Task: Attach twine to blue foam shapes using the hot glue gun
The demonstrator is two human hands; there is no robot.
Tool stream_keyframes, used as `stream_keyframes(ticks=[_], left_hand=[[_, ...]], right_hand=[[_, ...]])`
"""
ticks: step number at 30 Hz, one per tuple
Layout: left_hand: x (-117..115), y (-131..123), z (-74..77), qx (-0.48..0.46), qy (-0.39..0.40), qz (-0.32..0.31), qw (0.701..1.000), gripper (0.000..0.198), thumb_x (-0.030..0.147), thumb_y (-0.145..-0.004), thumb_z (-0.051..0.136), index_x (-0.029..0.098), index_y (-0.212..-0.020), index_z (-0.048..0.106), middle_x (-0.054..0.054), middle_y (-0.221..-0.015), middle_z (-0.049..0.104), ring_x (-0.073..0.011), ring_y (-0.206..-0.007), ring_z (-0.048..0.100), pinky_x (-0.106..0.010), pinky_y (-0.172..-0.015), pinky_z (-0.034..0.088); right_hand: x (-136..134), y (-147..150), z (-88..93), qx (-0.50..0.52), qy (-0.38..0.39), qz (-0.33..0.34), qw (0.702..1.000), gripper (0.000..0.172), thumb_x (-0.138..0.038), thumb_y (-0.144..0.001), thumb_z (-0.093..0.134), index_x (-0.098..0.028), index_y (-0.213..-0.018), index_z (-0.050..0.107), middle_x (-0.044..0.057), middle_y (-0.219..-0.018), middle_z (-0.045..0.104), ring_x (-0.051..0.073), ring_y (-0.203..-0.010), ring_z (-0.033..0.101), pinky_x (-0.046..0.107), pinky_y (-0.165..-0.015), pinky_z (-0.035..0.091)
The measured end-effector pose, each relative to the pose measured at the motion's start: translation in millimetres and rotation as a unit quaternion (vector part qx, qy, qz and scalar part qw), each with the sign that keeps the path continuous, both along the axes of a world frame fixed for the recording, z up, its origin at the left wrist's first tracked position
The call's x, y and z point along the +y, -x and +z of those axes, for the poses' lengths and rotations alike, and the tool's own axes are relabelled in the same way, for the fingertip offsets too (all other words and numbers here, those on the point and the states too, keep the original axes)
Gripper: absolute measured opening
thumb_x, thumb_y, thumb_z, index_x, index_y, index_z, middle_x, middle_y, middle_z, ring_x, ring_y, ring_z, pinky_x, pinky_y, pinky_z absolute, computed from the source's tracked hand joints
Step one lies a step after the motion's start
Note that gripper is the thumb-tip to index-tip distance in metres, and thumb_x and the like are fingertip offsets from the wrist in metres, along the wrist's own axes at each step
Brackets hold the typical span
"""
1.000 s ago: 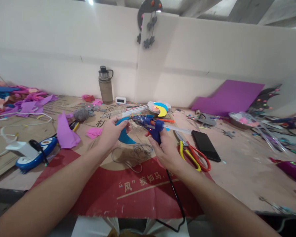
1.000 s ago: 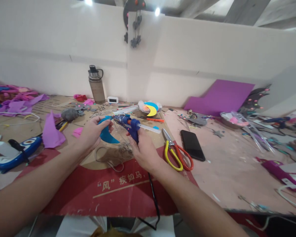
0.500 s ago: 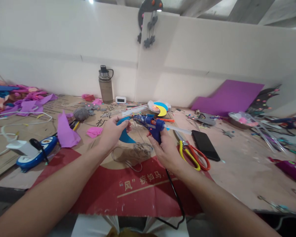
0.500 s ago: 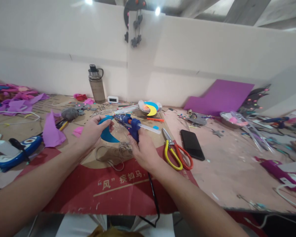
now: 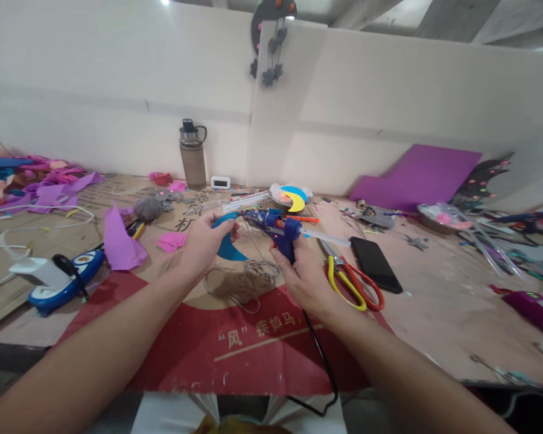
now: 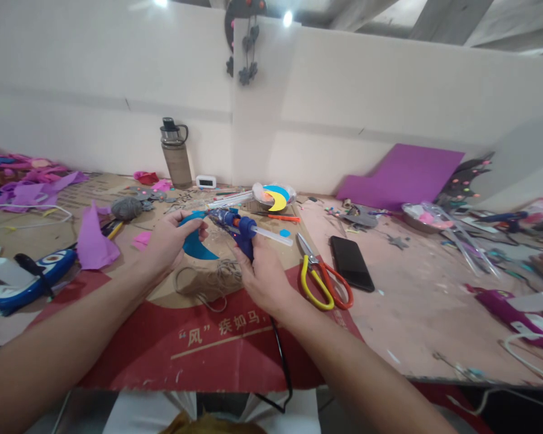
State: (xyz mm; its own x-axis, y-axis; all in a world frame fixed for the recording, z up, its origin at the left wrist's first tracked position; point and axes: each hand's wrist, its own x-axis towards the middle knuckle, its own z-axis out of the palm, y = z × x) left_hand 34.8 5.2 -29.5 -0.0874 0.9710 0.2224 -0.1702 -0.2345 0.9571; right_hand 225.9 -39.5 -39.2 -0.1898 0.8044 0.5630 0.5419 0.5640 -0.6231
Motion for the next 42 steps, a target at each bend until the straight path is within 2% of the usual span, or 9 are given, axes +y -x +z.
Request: stream_keyframes(ticks=[6,17,26,38,42], left_hand=[[1.8,-0.2,-2.0,-0.007,0.011,-0.001,1.000,0.021,0.029,-0.068,0.072,0.015,-0.075,0.058,-0.002,-0.067,0.063,-0.0119,-0.056,0.057,-0.024,-0.054,0.047],[-2.1,-3.0,7.6,-0.072,0.038,-0.005,0.997,0.023,0.027,-0.061,0.074,0.015,-0.069,0.056,-0.001,-0.062,0.062,-0.0109,-0.052,0.056,-0.025,-0.054,0.047],[0.0,-2.3,5.0,-0.094,0.052,-0.047,0.993,0.021,0.026,-0.062,0.075,0.013,-0.069,0.061,-0.001,-0.062,0.061,-0.0096,-0.052,0.055,-0.023,-0.054,0.046],[-3.1,-3.8,9.3,-0.092,0.054,-0.047,0.993,0.020,0.026,-0.062,0.075,0.012,-0.068,0.061,-0.002,-0.062,0.062,-0.0095,-0.052,0.054,-0.023,-0.054,0.046],[-3.2,-3.1,8.4,-0.077,0.053,-0.044,0.995,0.020,0.026,-0.062,0.075,0.012,-0.069,0.061,-0.002,-0.063,0.062,-0.0103,-0.053,0.055,-0.024,-0.054,0.046]], right_hand=[[0.6,0.3,-0.8,-0.007,-0.004,0.011,1.000,0.038,-0.030,-0.092,0.046,-0.016,-0.128,0.046,0.016,-0.119,0.061,0.028,-0.108,0.058,0.047,-0.094,0.047],[-1.1,-0.4,-3.6,0.000,-0.027,0.000,1.000,0.040,-0.034,-0.092,0.047,-0.020,-0.131,0.046,0.014,-0.123,0.060,0.027,-0.113,0.057,0.048,-0.099,0.045],[-0.7,0.1,-3.2,-0.004,-0.009,0.012,1.000,0.040,-0.032,-0.092,0.046,-0.018,-0.129,0.047,0.015,-0.121,0.062,0.028,-0.109,0.059,0.049,-0.096,0.046],[-0.8,-0.4,-3.9,-0.002,-0.012,0.007,1.000,0.039,-0.032,-0.092,0.046,-0.018,-0.128,0.048,0.015,-0.119,0.063,0.028,-0.108,0.060,0.048,-0.094,0.048],[-2.0,0.1,-2.8,0.006,-0.013,0.014,1.000,0.039,-0.033,-0.092,0.047,-0.019,-0.129,0.048,0.014,-0.123,0.061,0.028,-0.113,0.058,0.047,-0.098,0.046]])
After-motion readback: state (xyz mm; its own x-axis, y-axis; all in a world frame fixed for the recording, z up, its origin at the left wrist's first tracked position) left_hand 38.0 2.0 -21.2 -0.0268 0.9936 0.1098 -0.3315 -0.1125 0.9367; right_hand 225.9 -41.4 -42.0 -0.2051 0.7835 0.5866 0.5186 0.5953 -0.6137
